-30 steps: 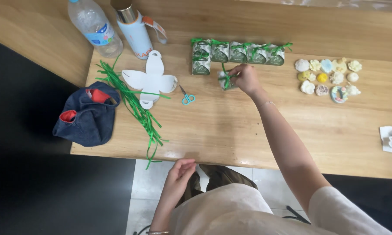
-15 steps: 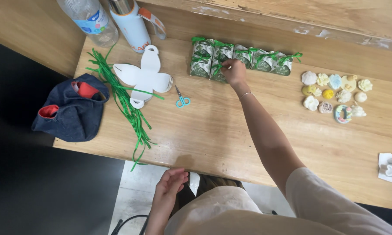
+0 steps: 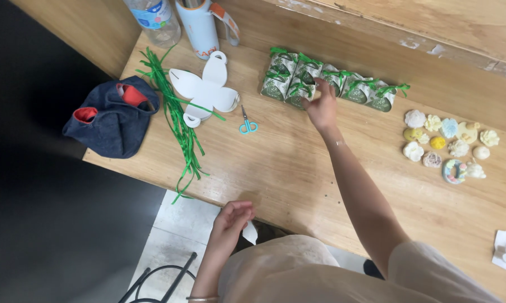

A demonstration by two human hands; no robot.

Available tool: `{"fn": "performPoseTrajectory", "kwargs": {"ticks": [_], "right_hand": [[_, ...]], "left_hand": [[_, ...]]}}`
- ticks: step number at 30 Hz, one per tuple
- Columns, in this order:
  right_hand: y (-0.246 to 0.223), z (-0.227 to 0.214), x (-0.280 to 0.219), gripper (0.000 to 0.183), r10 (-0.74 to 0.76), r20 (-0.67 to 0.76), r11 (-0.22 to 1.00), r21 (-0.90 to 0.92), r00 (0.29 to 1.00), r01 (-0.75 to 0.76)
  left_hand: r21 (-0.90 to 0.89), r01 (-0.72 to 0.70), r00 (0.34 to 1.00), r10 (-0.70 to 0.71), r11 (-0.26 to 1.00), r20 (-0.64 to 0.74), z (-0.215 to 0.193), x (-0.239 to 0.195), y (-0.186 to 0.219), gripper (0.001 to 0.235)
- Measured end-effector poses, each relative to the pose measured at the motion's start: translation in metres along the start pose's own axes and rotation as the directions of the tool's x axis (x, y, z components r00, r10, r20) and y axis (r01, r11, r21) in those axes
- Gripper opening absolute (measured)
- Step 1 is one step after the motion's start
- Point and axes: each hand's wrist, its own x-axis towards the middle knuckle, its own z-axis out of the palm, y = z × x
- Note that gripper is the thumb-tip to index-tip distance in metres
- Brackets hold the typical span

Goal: Organizing and inspecting small green packaged gift boxes on shelves and a workspace.

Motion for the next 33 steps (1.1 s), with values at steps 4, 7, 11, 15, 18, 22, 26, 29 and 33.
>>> {"fn": "performPoseTrajectory", "kwargs": {"ticks": [4, 7, 11, 15, 18, 22, 26, 29, 33], "right_hand": [[-0.043, -0.027, -0.034, 0.064, 0.254, 0.100, 0.939, 0.213, 0.962, -0.270], [-0.061, -0.034, -0.061, 0.059, 0.181, 0.188, 0.933, 0.279, 0.965, -0.229], [-0.087, -0.034, -0.083, 0.047, 0.113, 0.375, 0.929, 0.289, 0.920, -0.232], [-0.110, -0.016, -0.097, 0.032, 0.081, 0.568, 0.917, 0.279, 0.819, -0.285], [-0.135, 0.005, -0.103, 0.022, -0.046, 0.626, 0.925, 0.321, 0.778, -0.204], [-0.190, 0.026, -0.100, 0.020, -0.217, 0.682, 0.914, 0.393, 0.698, -0.100], [-0.262, 0.033, -0.108, 0.017, -0.342, 0.756, 0.890, 0.451, 0.558, -0.065], [-0.311, 0.039, -0.133, 0.018, -0.466, 0.769, 0.853, 0.522, 0.438, -0.008], [-0.393, 0.030, -0.187, 0.017, -0.631, 0.743, 0.772, 0.629, 0.221, 0.088]], "left_hand": [[-0.087, -0.051, 0.999, 0.049, 0.995, -0.019, 0.010, 0.016, -0.006, 0.025], [-0.109, -0.034, 0.998, 0.027, 0.994, -0.060, 0.016, 0.022, 0.000, 0.024], [-0.189, -0.211, 0.973, 0.188, 0.959, -0.132, 0.013, 0.037, -0.012, 0.024], [-0.136, -0.330, 0.917, 0.283, 0.934, -0.282, 0.012, 0.021, -0.001, 0.022], [-0.199, -0.322, 0.898, 0.233, 0.925, -0.373, 0.004, -0.007, 0.001, 0.023], [-0.167, -0.288, 0.840, 0.165, 0.943, -0.517, -0.018, -0.057, -0.005, 0.026], [-0.202, -0.361, 0.706, 0.125, 0.910, -0.698, -0.043, -0.108, -0.024, 0.027], [-0.233, -0.425, 0.598, 0.078, 0.875, -0.797, -0.051, -0.154, -0.035, 0.026], [-0.228, -0.547, 0.457, 0.060, 0.805, -0.887, -0.058, -0.216, -0.074, 0.026]]}}
